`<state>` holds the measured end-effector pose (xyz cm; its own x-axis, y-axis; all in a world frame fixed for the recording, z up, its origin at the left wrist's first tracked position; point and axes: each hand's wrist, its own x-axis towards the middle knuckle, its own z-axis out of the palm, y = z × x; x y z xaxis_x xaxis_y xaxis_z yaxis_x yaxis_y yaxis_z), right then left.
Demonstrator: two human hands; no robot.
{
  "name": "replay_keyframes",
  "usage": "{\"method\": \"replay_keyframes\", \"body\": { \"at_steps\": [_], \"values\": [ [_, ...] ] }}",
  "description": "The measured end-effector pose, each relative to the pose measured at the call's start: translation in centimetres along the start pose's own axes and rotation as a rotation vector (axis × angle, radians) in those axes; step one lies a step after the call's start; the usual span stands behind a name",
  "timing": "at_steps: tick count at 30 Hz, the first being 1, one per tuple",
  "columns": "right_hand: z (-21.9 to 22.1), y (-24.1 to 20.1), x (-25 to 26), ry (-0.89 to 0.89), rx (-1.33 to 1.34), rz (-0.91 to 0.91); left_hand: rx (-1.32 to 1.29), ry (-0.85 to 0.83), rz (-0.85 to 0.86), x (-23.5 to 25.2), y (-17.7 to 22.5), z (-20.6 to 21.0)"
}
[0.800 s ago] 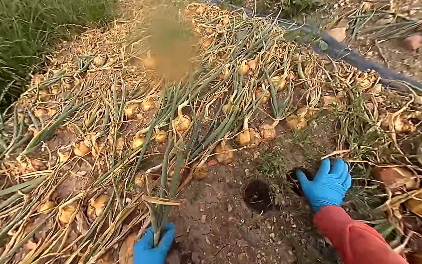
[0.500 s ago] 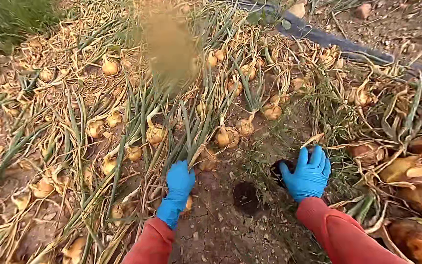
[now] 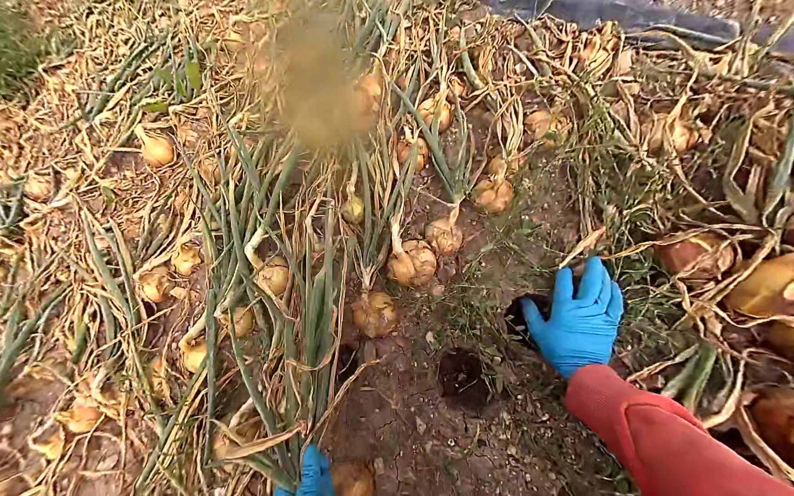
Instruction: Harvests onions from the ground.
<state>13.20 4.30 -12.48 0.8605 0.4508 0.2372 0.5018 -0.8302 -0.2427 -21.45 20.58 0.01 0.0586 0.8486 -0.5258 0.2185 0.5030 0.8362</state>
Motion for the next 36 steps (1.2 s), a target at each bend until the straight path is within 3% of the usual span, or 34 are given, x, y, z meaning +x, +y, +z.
{"method": "replay_keyframes", "body": {
  "at_steps": [2, 4, 7, 9, 11, 14, 17, 21, 23, 25, 29, 32, 36],
  "values": [
    [0.2, -0.1, 0.3, 0.019, 0.017, -0.012, 0.068, 0.044, 0.168, 2.7, 1.4, 3.9],
    [0.3, 0.0, 0.3, 0.043, 0.029, -0.014, 0.359, -0.031, 0.302, 6.8, 3.8, 9.8],
    [0.4, 0.3, 0.2, 0.054, 0.025, -0.001, 0.928, -0.163, 0.296, 11.4, 6.5, 17.1],
    [0.3, 0.2, -0.2, 0.04, 0.025, 0.007, 1.088, -0.19, 0.265, 12.2, 7.2, 18.6],
    [0.3, 0.1, 0.0, 0.033, 0.024, 0.008, 0.997, -0.18, 0.254, 12.5, 7.5, 18.8],
    [0.4, -0.1, 0.5, 0.029, 0.03, 0.016, 0.435, -0.211, 0.286, 12.1, 6.7, 19.0],
    [0.1, -0.2, 0.5, -0.005, 0.004, 0.029, 0.056, -0.268, 0.282, 12.6, 4.9, 19.0],
    [0.1, 0.1, 0.7, 0.012, 0.009, 0.018, -0.181, -0.254, 0.244, 8.0, 3.8, 14.8],
    [0.4, 0.0, 0.5, 0.028, 0.019, 0.012, -0.129, -0.169, 0.174, 5.3, 3.0, 11.8],
    [0.6, -0.1, 0.5, 0.058, 0.023, 0.007, -0.082, -0.109, 0.17, 5.8, 2.5, 11.8],
    [0.6, -0.1, 0.6, 0.073, 0.018, 0.009, 0.059, -0.125, 0.31, 9.0, 5.9, 19.2],
    [0.2, -0.4, 0.5, 0.036, 0.01, 0.027, 0.404, -0.316, 0.309, 9.8, 8.9, 23.9],
    [-0.1, -0.8, 0.8, 0.032, 0.022, 0.039, 0.6, -0.552, 0.345, 12.1, 10.5, 26.1]
  ]
}}
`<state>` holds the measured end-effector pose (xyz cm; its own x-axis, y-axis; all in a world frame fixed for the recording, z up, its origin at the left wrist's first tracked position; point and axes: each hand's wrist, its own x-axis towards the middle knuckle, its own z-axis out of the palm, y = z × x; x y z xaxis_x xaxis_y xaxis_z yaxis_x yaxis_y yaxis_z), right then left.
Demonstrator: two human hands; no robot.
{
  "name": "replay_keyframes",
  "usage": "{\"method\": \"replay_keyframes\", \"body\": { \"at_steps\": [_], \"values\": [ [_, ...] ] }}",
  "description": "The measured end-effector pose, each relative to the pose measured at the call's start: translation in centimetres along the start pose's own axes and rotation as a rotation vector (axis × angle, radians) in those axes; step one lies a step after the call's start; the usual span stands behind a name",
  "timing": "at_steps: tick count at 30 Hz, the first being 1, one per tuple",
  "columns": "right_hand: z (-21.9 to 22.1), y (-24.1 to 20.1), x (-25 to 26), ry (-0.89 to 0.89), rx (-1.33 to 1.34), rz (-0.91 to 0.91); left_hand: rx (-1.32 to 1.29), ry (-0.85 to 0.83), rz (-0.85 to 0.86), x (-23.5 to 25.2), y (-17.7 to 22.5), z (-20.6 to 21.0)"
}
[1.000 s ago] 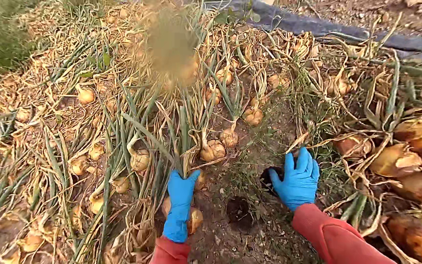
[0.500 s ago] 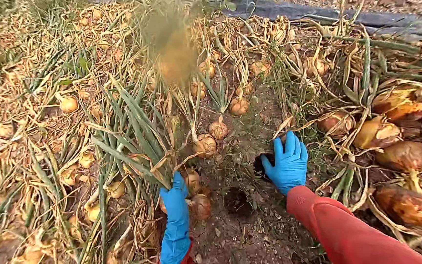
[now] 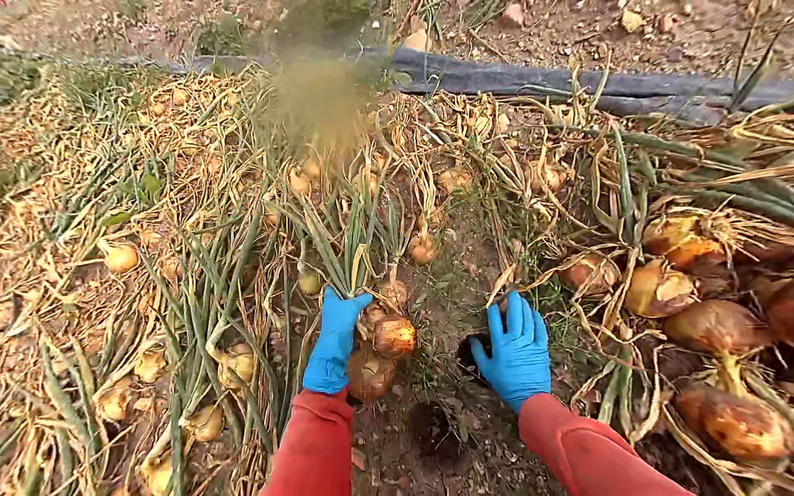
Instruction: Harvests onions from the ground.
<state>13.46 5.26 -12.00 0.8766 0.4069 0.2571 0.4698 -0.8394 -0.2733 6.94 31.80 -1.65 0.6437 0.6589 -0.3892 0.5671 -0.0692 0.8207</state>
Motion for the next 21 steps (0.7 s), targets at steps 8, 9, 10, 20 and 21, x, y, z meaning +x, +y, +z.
{"method": "replay_keyframes", "body": {
  "at_steps": [8, 9, 10, 20, 21],
  "values": [
    [-0.4, 0.0, 0.2, 0.012, 0.045, -0.005, -0.379, 0.39, -0.018, -4.3, -0.3, 2.4],
    [-0.4, 0.2, 0.4, 0.023, 0.05, -0.007, -0.375, 0.402, -0.069, -6.2, -0.3, 2.3],
    [-0.3, 0.5, 0.6, 0.031, 0.049, -0.009, -0.361, 0.435, -0.102, -8.0, -0.4, 2.3],
    [-0.3, -0.1, -0.1, 0.011, 0.093, 0.031, 0.266, -0.035, -0.008, 3.1, 6.1, 6.8],
    [-0.3, -0.1, -0.1, 0.011, 0.085, 0.034, 0.363, -0.099, -0.05, 3.9, 6.1, 7.6]
  ]
}}
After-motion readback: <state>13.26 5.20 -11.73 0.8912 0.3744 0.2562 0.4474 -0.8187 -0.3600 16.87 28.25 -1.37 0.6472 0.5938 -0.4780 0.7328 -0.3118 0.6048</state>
